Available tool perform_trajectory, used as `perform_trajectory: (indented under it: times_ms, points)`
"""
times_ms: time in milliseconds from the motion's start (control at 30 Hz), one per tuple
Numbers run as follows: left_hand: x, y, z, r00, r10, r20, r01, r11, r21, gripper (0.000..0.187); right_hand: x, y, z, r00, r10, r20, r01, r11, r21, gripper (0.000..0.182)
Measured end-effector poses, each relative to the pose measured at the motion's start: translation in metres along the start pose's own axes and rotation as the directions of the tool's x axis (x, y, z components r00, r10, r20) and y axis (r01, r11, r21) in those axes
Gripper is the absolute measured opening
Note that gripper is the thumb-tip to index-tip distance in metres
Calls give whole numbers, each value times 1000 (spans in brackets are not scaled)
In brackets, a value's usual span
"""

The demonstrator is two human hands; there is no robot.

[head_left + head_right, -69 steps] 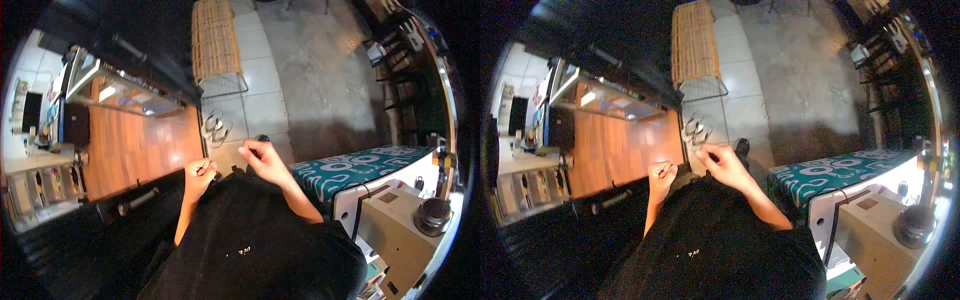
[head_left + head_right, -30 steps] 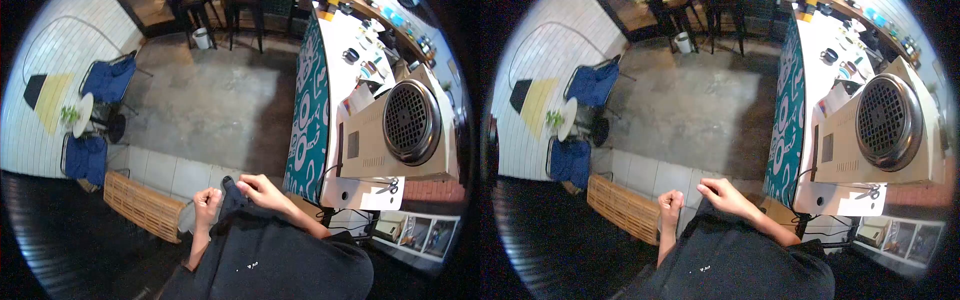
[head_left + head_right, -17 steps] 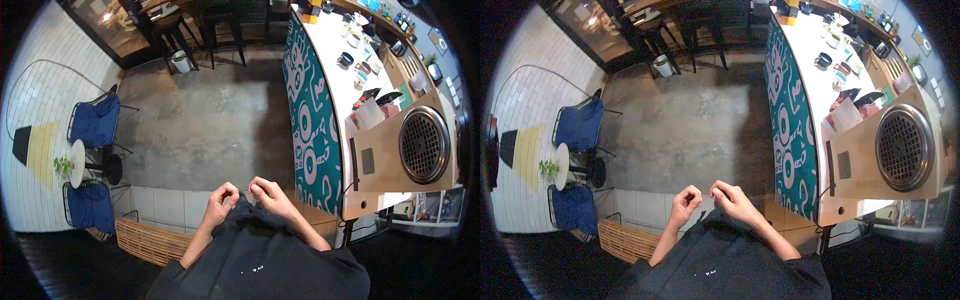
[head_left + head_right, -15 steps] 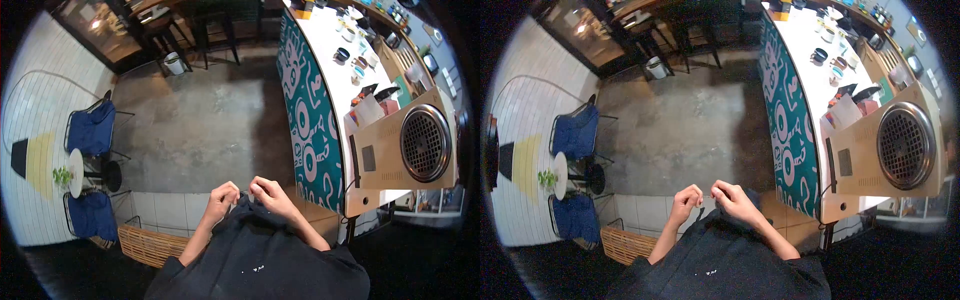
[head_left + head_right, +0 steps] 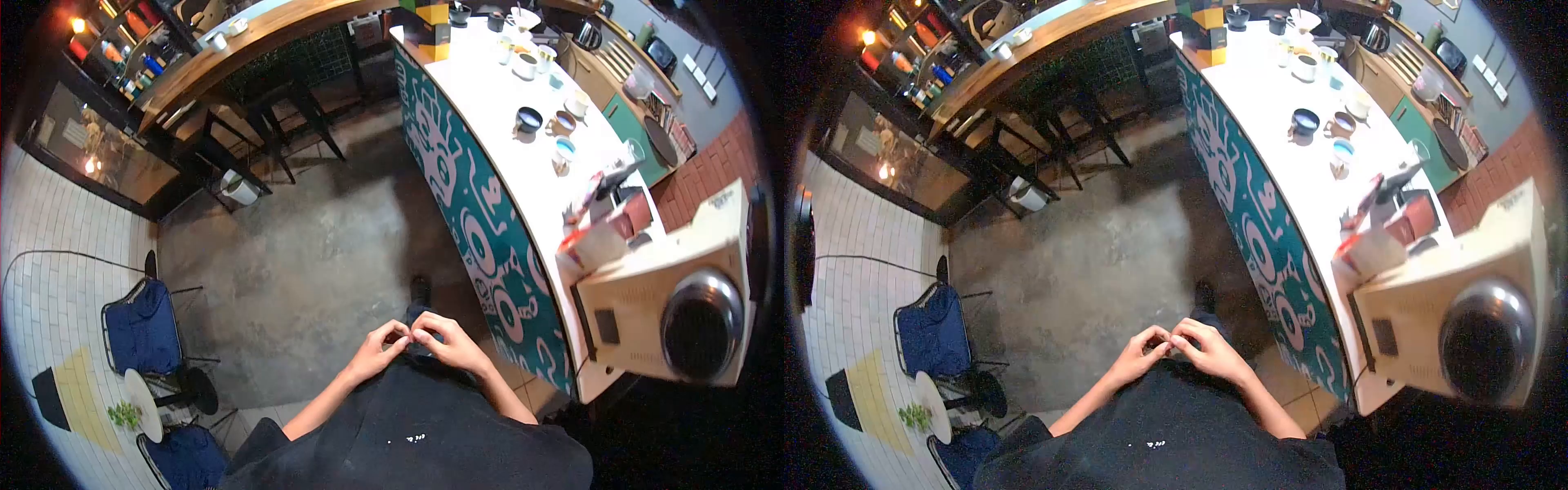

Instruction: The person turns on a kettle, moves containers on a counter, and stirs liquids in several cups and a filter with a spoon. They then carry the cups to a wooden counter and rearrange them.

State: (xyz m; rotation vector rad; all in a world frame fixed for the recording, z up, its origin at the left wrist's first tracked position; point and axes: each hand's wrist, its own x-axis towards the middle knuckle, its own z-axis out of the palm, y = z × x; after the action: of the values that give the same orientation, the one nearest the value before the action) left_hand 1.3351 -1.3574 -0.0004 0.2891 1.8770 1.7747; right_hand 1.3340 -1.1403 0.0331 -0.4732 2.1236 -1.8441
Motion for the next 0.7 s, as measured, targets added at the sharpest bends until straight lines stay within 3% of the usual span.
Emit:
perform_trajectory:
  times_ms: [33,233,333,433,567,700]
  points:
    - [21,6,-12,999,-37,-12,38,999,20,15,25,-2,-12,1000,18,12,-18,1000,-9,18]
    - [149,69,-92,996,86,-34,-88,994,-72,13,173,-34,-84,998,-63,-26,63,998,-7,17]
    - [191,100,-129,987,61,-146,-82,986,-147,13,236,-47,-107,997,-60,-45,56,994,-92,18]
    - [229,107,-172,980,90,-179,-126,971,-201,13,288,-50,-118,999,-37,-39,35,999,-37,18]
    - [284,109,-229,992,107,-68,-120,965,-233,12,345,-37,-119,990,-45,-137,43,999,-17,19]
    - [343,116,-280,985,115,128,-96,985,-145,8,395,-25,-113,958,46,-281,-28,997,66,18]
